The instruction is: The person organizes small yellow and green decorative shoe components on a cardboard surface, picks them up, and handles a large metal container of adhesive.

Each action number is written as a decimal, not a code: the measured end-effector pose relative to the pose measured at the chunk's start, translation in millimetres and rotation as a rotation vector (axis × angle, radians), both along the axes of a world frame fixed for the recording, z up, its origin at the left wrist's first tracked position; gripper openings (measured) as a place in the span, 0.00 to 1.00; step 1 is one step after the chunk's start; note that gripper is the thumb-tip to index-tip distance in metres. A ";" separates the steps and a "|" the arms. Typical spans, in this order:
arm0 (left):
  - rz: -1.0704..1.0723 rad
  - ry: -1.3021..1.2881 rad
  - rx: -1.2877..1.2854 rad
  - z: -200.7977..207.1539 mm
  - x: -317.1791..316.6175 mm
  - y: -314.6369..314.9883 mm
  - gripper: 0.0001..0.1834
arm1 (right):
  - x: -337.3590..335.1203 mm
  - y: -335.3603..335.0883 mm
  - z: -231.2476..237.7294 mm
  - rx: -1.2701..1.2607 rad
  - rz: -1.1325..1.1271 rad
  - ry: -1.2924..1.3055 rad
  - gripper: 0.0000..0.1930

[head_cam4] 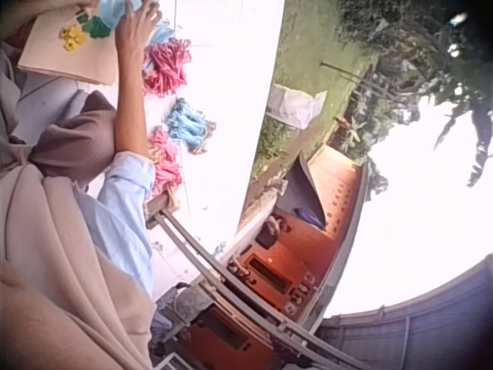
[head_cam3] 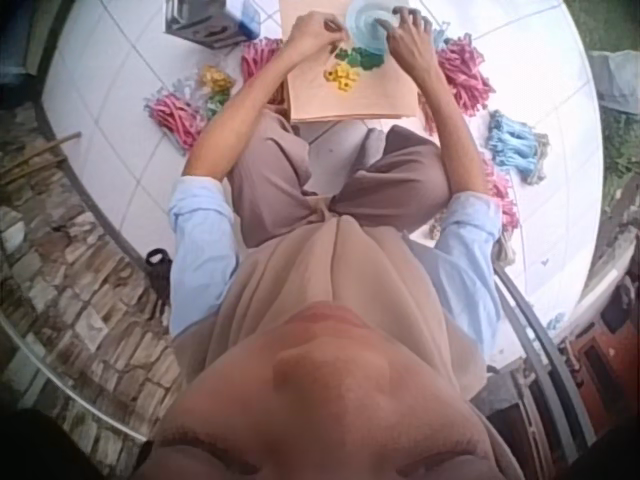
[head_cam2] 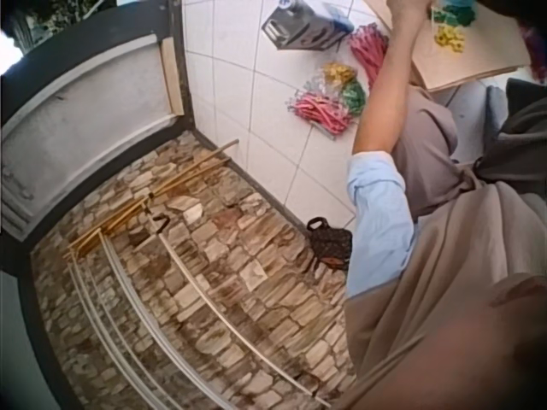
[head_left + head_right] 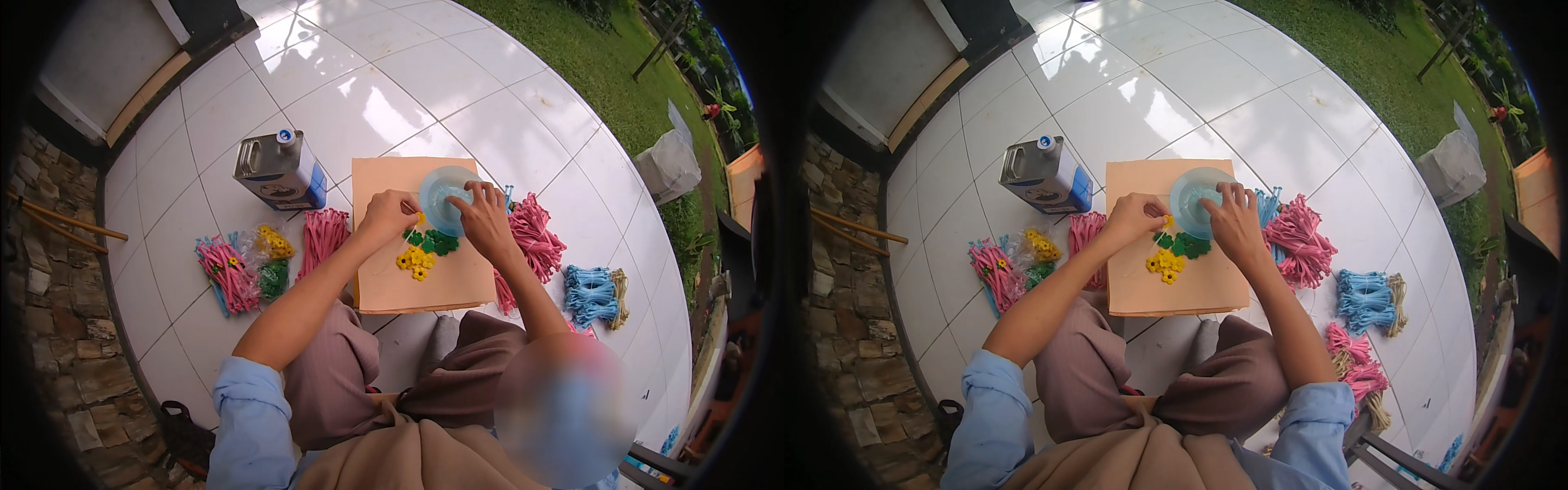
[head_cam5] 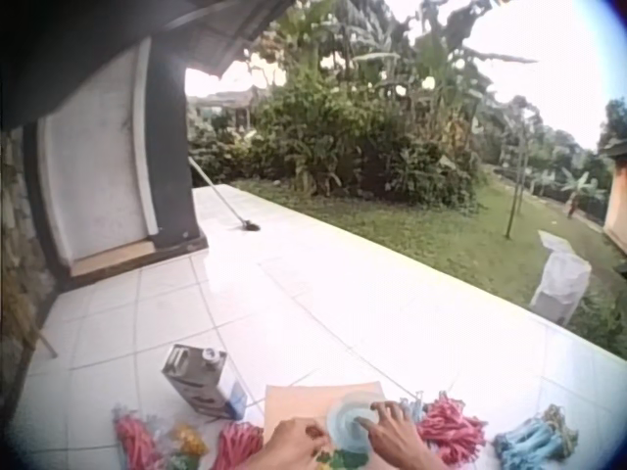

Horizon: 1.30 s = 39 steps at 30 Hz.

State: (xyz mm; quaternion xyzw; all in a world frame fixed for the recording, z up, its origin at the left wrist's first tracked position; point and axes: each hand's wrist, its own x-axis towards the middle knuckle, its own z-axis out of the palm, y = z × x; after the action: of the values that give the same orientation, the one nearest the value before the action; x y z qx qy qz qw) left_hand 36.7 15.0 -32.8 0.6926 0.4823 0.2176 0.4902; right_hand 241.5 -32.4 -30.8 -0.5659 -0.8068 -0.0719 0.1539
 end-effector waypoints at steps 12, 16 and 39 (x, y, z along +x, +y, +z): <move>0.302 -0.578 -0.298 32.4 -0.8 -0.1 0.09 | -24.7 -7.1 54.3 0.191 0.076 0.289 0.23; 0.319 -0.633 -0.371 34.1 -0.9 0.5 0.11 | -30.2 -9.6 60.2 0.257 0.130 0.171 0.23; 0.202 -0.015 -0.015 -8.6 -16.5 9.5 0.10 | -20.8 -5.7 31.7 -0.063 0.130 0.568 0.20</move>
State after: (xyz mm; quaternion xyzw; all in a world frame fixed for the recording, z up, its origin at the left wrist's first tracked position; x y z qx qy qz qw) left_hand 20.2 24.5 -41.4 0.6351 0.5477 0.2675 0.4745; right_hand 220.7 -38.1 0.9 -0.5149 -0.7679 0.1246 0.3603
